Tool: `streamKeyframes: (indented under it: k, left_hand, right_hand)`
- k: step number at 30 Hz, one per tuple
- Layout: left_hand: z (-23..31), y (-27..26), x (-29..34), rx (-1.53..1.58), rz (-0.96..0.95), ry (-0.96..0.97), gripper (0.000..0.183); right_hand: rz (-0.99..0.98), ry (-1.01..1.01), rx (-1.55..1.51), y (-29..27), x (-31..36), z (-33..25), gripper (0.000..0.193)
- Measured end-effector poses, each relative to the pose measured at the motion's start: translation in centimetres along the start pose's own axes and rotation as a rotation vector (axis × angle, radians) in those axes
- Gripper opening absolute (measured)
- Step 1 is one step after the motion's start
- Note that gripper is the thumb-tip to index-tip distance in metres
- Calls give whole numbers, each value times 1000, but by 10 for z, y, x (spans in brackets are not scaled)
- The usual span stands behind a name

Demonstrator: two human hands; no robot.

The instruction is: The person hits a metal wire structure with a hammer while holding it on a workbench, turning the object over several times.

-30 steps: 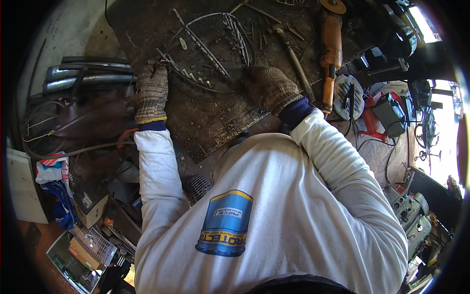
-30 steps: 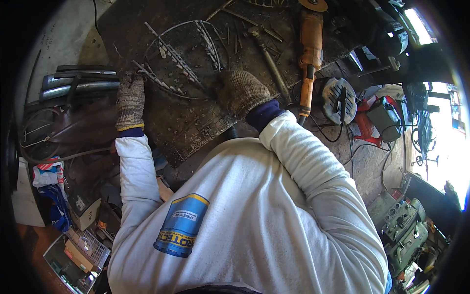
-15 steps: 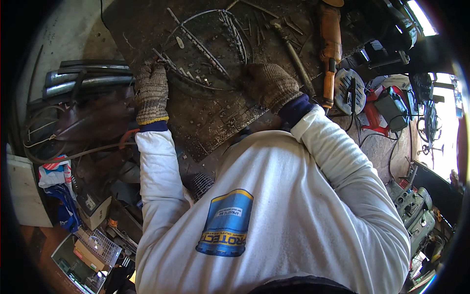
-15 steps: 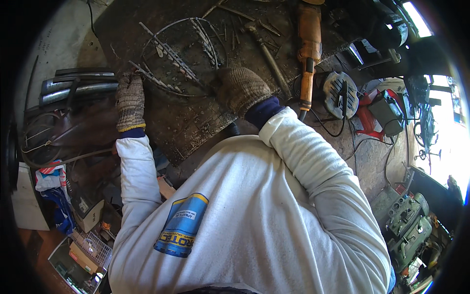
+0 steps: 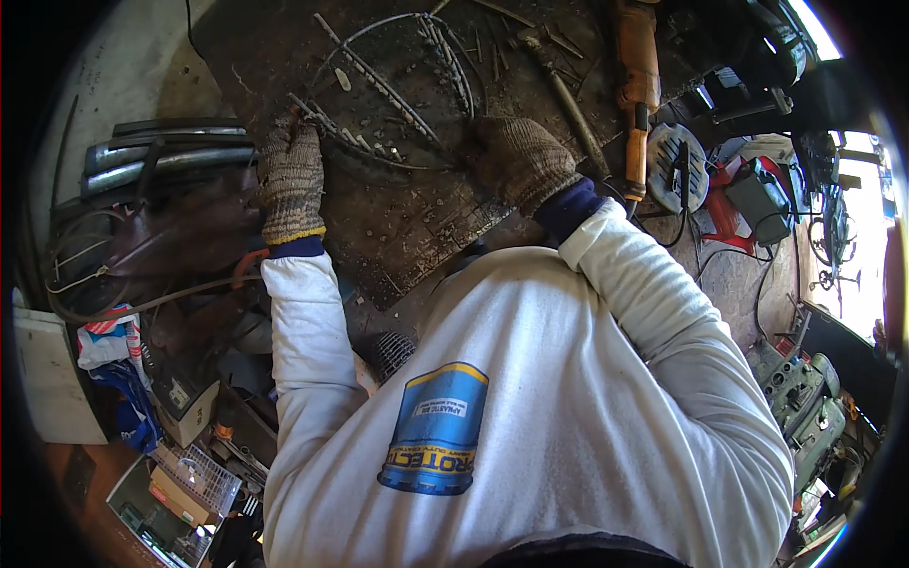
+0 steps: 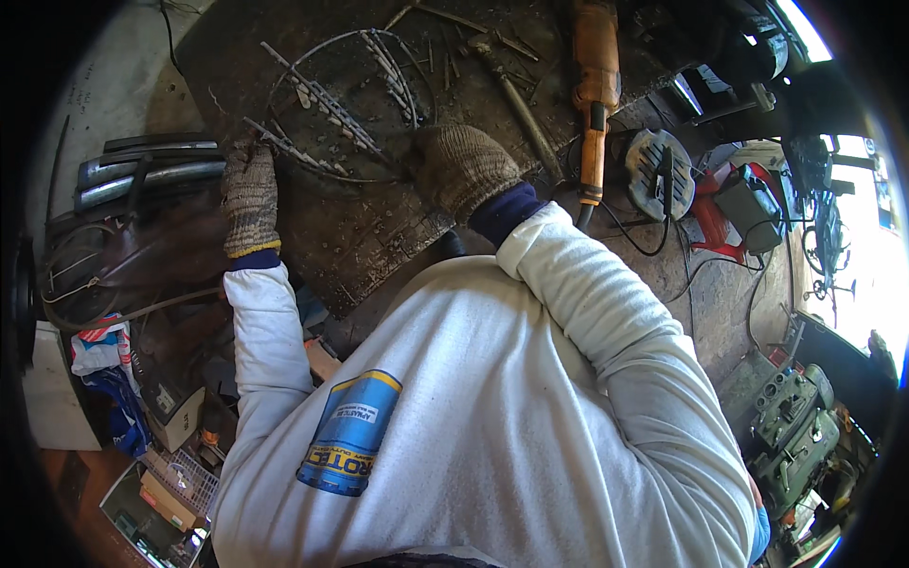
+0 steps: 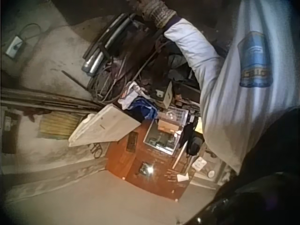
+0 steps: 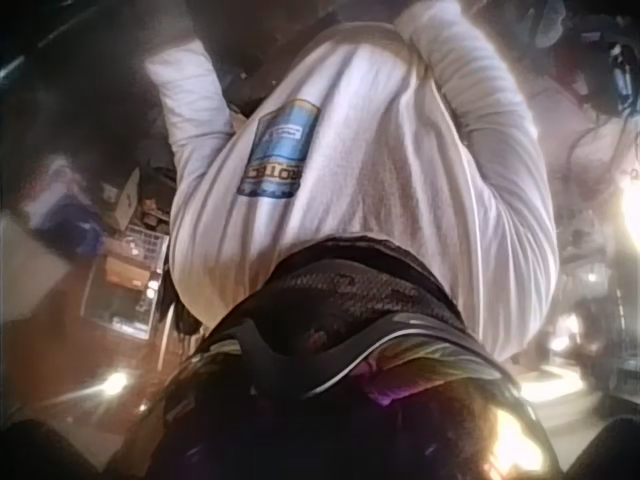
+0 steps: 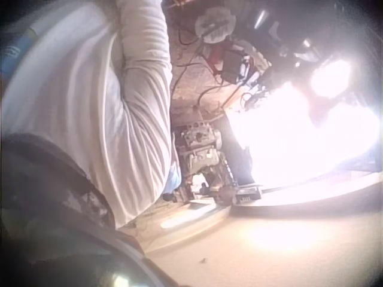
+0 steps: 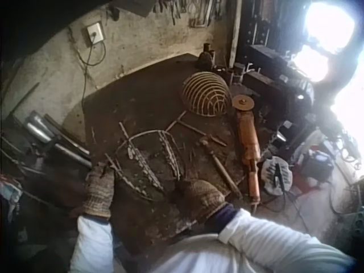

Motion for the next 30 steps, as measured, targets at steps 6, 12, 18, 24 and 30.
streamKeyframes:
  k: [6, 12, 18, 24, 30]
  left_hand:
    - [3, -1, 13, 386, 16, 78, 45]
    - [-1, -4, 8, 3, 131, 263, 43]
    - [9, -5, 8, 115, 102, 137, 44]
    - [68, -48, 93, 26, 480, 392, 36]
    - [136, 55, 197, -807, 377, 880, 37]
  right_hand:
    - [-37, 36, 15, -7, 2, -4, 35]
    - [-66, 79, -76, -8, 0, -8, 37]
    - [-139, 125, -18, -6, -2, -5, 44]
    - [-129, 231, -18, -58, 10, -6, 47]
    - [229, 272, 557, -99, 20, 38, 55]
Point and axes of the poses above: each hand's wrist, its own x-axis away from the middle knuckle, its own y-axis out of the palm, z = x × y, the point moved 7 cm from there along -x, towards the middle knuckle, and after that the axes turned 3 degrees about -y, right-handed, at the moved point
